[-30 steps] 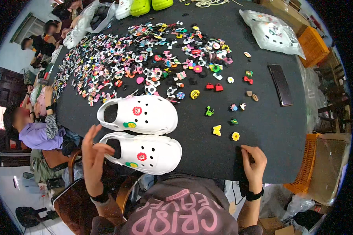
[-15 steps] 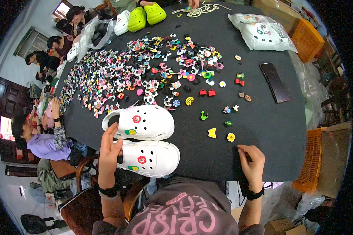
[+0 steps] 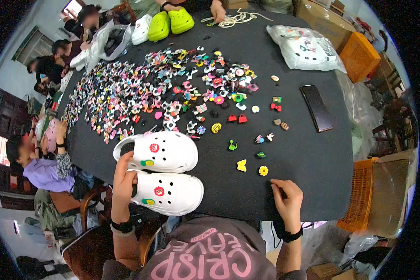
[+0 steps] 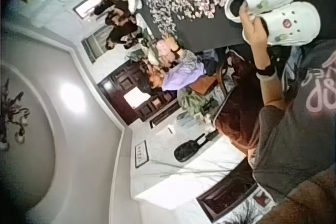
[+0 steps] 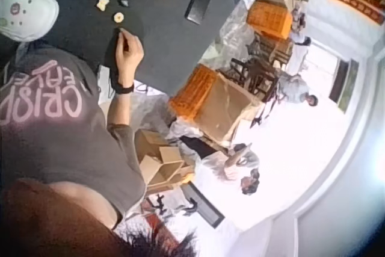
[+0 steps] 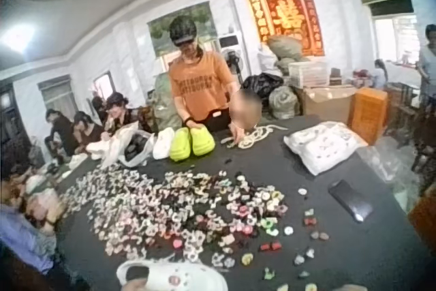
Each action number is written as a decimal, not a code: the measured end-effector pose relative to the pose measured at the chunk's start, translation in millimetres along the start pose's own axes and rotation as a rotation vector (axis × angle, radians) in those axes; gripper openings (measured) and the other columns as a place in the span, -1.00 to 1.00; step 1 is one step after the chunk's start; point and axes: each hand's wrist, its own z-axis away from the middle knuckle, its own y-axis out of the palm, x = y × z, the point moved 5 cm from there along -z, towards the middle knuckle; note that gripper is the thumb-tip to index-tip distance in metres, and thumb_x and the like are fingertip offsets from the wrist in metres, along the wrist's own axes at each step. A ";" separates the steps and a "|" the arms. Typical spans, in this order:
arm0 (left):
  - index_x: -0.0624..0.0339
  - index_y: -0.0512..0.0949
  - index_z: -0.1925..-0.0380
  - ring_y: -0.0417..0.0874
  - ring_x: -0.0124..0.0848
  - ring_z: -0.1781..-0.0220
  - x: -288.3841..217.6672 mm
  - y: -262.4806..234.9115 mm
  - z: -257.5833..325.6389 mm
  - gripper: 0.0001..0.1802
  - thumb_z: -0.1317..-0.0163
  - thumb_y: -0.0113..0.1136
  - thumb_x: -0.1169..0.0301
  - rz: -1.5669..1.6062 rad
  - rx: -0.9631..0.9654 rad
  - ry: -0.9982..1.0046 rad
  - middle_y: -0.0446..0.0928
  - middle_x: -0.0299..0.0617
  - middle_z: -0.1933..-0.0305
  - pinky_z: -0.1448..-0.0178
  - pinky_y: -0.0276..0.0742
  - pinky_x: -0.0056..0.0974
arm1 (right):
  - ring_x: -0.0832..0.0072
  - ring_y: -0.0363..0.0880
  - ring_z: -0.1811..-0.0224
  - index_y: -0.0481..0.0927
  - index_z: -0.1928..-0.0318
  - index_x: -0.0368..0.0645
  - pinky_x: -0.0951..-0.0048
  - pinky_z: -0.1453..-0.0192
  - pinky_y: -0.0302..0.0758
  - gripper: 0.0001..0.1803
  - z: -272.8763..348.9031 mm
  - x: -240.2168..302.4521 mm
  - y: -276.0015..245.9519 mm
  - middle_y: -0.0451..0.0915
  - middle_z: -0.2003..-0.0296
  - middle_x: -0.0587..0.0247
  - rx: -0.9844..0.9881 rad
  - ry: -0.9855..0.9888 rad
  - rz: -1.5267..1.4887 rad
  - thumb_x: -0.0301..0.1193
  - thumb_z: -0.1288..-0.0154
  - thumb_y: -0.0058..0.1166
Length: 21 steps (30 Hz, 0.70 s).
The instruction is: The recorder is selecting and attaching decorative charms to white clog-style shoes at a large table filled with various charms.
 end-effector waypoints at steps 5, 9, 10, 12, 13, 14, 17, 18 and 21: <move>0.27 0.23 -0.35 0.48 -0.67 0.38 -3.5 -0.3 2.2 -0.32 -0.15 -0.11 0.76 0.015 0.038 0.152 0.44 -0.13 -0.13 0.27 0.43 -0.51 | 0.39 0.50 0.52 0.68 0.28 -0.22 0.43 0.42 0.37 -0.89 0.6 3.5 0.1 0.56 0.52 0.18 -0.037 -0.013 -0.008 -0.61 -0.14 0.22; 0.29 0.23 -0.36 0.61 -0.58 0.45 1.1 -14.0 3.6 -0.23 -0.04 0.06 0.75 -0.128 0.154 0.004 0.58 0.00 0.03 0.32 0.46 -0.44 | 0.39 0.49 0.52 0.67 0.29 -0.23 0.43 0.41 0.37 -0.91 0.0 -0.4 -1.6 0.57 0.51 0.17 -0.028 0.046 0.003 -0.61 -0.17 0.20; 0.29 0.23 -0.36 0.61 -0.58 0.45 0.8 -14.5 3.4 -0.23 -0.04 0.06 0.75 -0.120 0.146 -0.001 0.58 0.00 0.03 0.32 0.46 -0.44 | 0.39 0.49 0.52 0.67 0.29 -0.23 0.43 0.41 0.37 -0.91 -1.2 -0.7 0.3 0.57 0.51 0.17 -0.019 0.039 0.006 -0.61 -0.17 0.20; 0.28 0.30 -0.30 0.57 -0.55 0.53 -6.2 -13.8 5.0 -0.24 0.02 0.12 0.75 -0.375 0.054 0.126 0.59 0.01 0.11 0.32 0.47 -0.41 | 0.41 0.48 0.52 0.67 0.28 -0.24 0.44 0.41 0.37 -0.91 -1.3 -1.6 2.5 0.57 0.50 0.18 -0.016 0.035 0.003 -0.61 -0.18 0.20; 0.28 0.37 -0.23 0.54 -0.48 0.56 -8.8 -10.9 4.6 -0.29 0.05 0.16 0.75 -0.378 0.016 0.122 0.55 0.02 0.05 0.34 0.47 -0.37 | 0.41 0.48 0.52 0.67 0.28 -0.24 0.44 0.41 0.37 -0.91 -1.6 0.5 3.3 0.57 0.50 0.18 -0.002 0.025 0.004 -0.61 -0.18 0.20; 0.28 0.37 -0.22 0.55 -0.46 0.55 -11.1 -8.4 4.9 -0.30 0.04 0.18 0.75 -0.408 -0.004 0.182 0.53 0.00 0.04 0.35 0.46 -0.35 | 0.42 0.48 0.52 0.67 0.27 -0.24 0.44 0.41 0.37 -0.91 -2.0 1.7 3.2 0.57 0.50 0.18 -0.002 0.041 0.017 -0.61 -0.18 0.20; 0.33 0.43 -0.06 0.50 -0.43 0.57 -18.1 -5.6 4.2 -0.44 0.04 0.25 0.74 -0.413 -0.066 0.271 0.50 -0.07 0.10 0.41 0.40 -0.35 | 0.45 0.48 0.51 0.68 0.27 -0.25 0.45 0.40 0.38 -0.90 -0.1 0.4 5.6 0.57 0.49 0.18 -0.008 0.056 0.028 -0.61 -0.18 0.20; 0.35 0.45 0.02 0.47 -0.45 0.59 -16.2 -7.5 1.8 -0.51 0.05 0.25 0.74 -0.404 -0.039 0.310 0.49 -0.08 0.15 0.42 0.38 -0.36 | 0.46 0.48 0.51 0.68 0.26 -0.25 0.47 0.39 0.39 -0.90 0.7 -0.1 5.4 0.58 0.48 0.18 -0.027 0.064 0.026 -0.61 -0.19 0.20; 0.41 0.46 0.25 0.38 -0.49 0.63 -17.3 -11.7 0.5 -0.67 0.06 0.28 0.73 -0.355 -0.015 0.317 0.45 -0.11 0.26 0.45 0.33 -0.39 | 0.46 0.50 0.49 0.68 0.26 -0.26 0.49 0.37 0.41 -0.91 1.1 0.8 4.7 0.59 0.47 0.18 -0.012 0.061 0.054 -0.61 -0.20 0.20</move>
